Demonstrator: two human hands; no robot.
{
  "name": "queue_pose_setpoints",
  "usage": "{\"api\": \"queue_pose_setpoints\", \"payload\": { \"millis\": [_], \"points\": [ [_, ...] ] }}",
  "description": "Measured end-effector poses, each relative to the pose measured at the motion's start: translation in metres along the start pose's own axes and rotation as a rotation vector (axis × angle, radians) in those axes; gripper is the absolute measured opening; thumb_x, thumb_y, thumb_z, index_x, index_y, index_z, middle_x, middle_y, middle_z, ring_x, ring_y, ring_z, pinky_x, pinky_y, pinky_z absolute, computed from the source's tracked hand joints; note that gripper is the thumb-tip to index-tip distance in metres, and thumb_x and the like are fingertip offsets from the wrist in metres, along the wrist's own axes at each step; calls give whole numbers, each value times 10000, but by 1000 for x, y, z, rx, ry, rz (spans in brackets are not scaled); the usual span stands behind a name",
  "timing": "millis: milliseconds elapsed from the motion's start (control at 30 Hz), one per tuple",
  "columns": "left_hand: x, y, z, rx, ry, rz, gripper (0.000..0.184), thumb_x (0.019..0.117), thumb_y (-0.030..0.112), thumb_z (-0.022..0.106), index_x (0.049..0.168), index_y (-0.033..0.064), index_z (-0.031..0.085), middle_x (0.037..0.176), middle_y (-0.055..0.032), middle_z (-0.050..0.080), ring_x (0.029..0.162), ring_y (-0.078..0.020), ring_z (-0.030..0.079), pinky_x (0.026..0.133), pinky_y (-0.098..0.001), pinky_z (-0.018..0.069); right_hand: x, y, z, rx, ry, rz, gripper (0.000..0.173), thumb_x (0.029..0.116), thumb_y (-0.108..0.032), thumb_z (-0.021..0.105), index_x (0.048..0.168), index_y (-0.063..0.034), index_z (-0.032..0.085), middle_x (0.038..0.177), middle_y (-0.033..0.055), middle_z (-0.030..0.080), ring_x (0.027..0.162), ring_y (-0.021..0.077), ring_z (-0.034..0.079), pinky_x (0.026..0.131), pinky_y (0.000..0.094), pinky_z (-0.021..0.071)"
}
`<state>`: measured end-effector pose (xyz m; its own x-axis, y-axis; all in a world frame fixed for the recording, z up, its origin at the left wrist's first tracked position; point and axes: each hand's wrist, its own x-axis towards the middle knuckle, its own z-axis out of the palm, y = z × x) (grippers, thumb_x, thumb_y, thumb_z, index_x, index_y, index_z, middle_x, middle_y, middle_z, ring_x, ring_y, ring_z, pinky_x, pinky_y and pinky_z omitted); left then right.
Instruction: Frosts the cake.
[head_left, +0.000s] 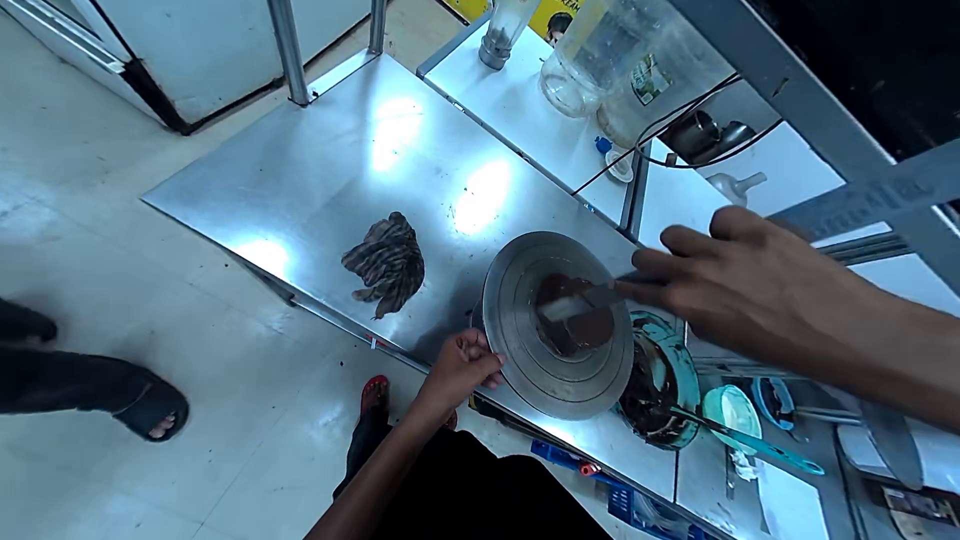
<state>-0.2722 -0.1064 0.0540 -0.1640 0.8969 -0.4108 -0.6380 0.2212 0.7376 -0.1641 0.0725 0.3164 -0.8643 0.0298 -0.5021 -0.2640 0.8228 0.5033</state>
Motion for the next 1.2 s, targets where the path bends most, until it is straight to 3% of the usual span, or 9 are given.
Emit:
{"api": "queue_pose_setpoints", "payload": {
  "millis": [167, 267, 433, 567, 667, 867, 967, 1067, 1200],
  "points": [
    [-3, 1, -3, 51, -100, -81, 118, 1000, 101, 636, 1061, 1, 630, 843, -62, 721, 700, -146, 722, 657, -281, 621, -1, -6, -6, 36, -119, 85, 355, 769, -89, 793, 1094, -233, 776, 847, 51, 661, 739, 262, 634, 603, 421, 459],
    [-3, 3, -2, 40, -73, -87, 139, 1028, 133, 607, 1027, -2, 638, 824, -75, 722, 690, -150, 720, 658, -284, 618, 2, -2, -3, 6, -33, 31, 369, 780, 16, 778, 1096, -174, 762, 872, 91, 652, 770, 302, 619, 629, 448, 441],
    [-5, 1, 1, 37, -123, -127, 133, 1029, 114, 597, 987, -4, 642, 792, -54, 719, 680, -130, 721, 671, -271, 621, 0, 1, -2, 39, -95, 55, 342, 757, -110, 784, 1067, -256, 787, 827, 35, 672, 713, 252, 636, 578, 415, 454],
    [-9, -8, 10, -6, -150, -145, 79, 1001, 63, 623, 967, -4, 650, 789, -43, 732, 692, -128, 730, 685, -272, 625, 9, 7, -5, 6, -68, 28, 379, 811, -27, 769, 1136, -223, 761, 899, 74, 666, 769, 288, 627, 633, 450, 447],
    [-10, -13, 12, -32, -132, -120, 78, 998, 51, 617, 958, -4, 656, 782, -47, 732, 691, -129, 731, 686, -273, 625, 14, 12, -6, 0, -195, 91, 346, 858, -116, 730, 1152, -294, 765, 880, 41, 678, 775, 256, 649, 615, 411, 457],
    [1, 2, 3, 31, 68, 74, 162, 988, 49, 637, 840, -11, 664, 672, -36, 678, 606, -95, 666, 633, -251, 584, -4, -11, -10, 15, -158, 57, 319, 791, -165, 779, 1095, -260, 777, 842, 44, 661, 725, 247, 631, 601, 403, 441],
    [13, 15, 0, 22, 237, 191, 104, 995, 79, 645, 984, -12, 695, 734, -27, 670, 610, -86, 629, 626, -256, 569, -12, -19, -12, 5, -155, 46, 372, 771, -124, 799, 1120, -247, 767, 856, 55, 647, 742, 252, 617, 618, 411, 430],
    [24, 22, 0, 12, 289, 248, 191, 983, 42, 651, 1155, -32, 691, 919, -75, 716, 704, -112, 655, 680, -274, 576, -17, -23, -10, 4, -120, 34, 368, 760, -93, 807, 1104, -216, 770, 875, 69, 647, 762, 267, 618, 626, 417, 433],
    [24, 22, 2, 34, 318, 266, 232, 971, 25, 664, 1195, -28, 684, 1015, -105, 721, 790, -140, 693, 730, -305, 600, -21, -26, -9, 5, -101, 34, 355, 784, -113, 790, 1125, -211, 769, 863, 75, 648, 777, 272, 624, 626, 413, 426]
  ]
}}
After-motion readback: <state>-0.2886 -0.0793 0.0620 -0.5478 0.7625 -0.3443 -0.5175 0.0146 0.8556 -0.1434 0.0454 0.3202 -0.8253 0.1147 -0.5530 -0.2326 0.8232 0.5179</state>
